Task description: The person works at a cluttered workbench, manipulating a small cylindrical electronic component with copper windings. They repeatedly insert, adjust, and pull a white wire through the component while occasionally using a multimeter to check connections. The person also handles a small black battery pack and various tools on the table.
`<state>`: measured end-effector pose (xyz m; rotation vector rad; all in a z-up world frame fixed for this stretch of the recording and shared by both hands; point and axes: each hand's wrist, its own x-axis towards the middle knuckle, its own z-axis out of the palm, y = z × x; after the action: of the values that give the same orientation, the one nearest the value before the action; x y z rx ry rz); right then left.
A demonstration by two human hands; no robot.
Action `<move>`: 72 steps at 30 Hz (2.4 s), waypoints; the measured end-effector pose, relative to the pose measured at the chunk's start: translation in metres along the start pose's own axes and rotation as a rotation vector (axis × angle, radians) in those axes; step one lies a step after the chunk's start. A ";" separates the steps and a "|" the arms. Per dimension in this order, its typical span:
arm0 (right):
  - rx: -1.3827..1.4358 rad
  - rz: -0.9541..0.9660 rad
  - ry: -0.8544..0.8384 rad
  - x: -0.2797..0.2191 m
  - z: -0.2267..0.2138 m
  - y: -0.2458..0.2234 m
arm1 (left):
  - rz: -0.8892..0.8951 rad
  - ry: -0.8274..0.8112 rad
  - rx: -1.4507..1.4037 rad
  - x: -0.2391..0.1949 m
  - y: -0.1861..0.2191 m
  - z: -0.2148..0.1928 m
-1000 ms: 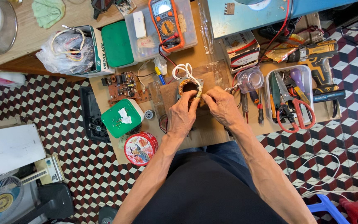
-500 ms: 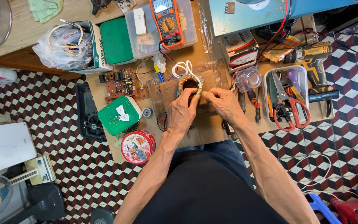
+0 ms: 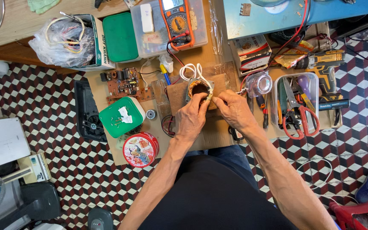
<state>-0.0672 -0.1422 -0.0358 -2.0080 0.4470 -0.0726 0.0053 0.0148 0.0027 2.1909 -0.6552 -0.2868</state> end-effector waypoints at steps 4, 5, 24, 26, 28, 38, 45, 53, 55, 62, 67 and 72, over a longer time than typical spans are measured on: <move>0.002 -0.013 0.010 0.002 0.002 -0.002 | 0.017 -0.012 0.028 -0.001 -0.002 0.001; 0.010 -0.001 0.015 0.002 0.003 -0.003 | 0.023 -0.011 0.045 0.000 -0.002 0.001; 0.250 0.149 0.449 -0.028 0.063 -0.023 | 0.018 0.005 0.080 0.000 -0.002 0.003; 0.170 0.083 0.493 -0.030 0.066 -0.026 | -0.021 -0.003 0.097 -0.001 -0.001 0.003; 0.102 0.018 0.510 -0.029 0.067 -0.028 | 0.003 0.012 0.074 -0.001 0.000 0.003; -0.124 -0.194 0.479 -0.028 0.063 -0.021 | -0.113 -0.019 0.056 0.001 -0.003 0.003; -0.110 -0.147 0.408 -0.037 0.057 -0.026 | -0.067 0.092 0.007 -0.001 -0.002 0.013; -0.163 -0.104 0.381 -0.055 0.053 -0.013 | -0.191 0.233 0.078 -0.003 0.001 0.035; -0.050 -0.049 0.350 -0.061 0.050 -0.011 | -0.185 0.230 0.085 -0.003 0.002 0.036; 0.431 0.072 0.133 -0.097 0.010 -0.004 | -0.207 0.206 0.144 -0.005 0.006 0.038; 0.461 -0.010 0.064 -0.106 -0.014 0.012 | -0.330 0.360 -0.100 -0.047 0.024 0.041; 0.531 0.169 -0.154 -0.114 -0.027 0.044 | -0.527 0.315 -0.640 -0.075 0.044 0.082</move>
<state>-0.1922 -0.1432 -0.0457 -1.4378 0.4424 0.0633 -0.1069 -0.0214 -0.0175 1.6887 0.1906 -0.3515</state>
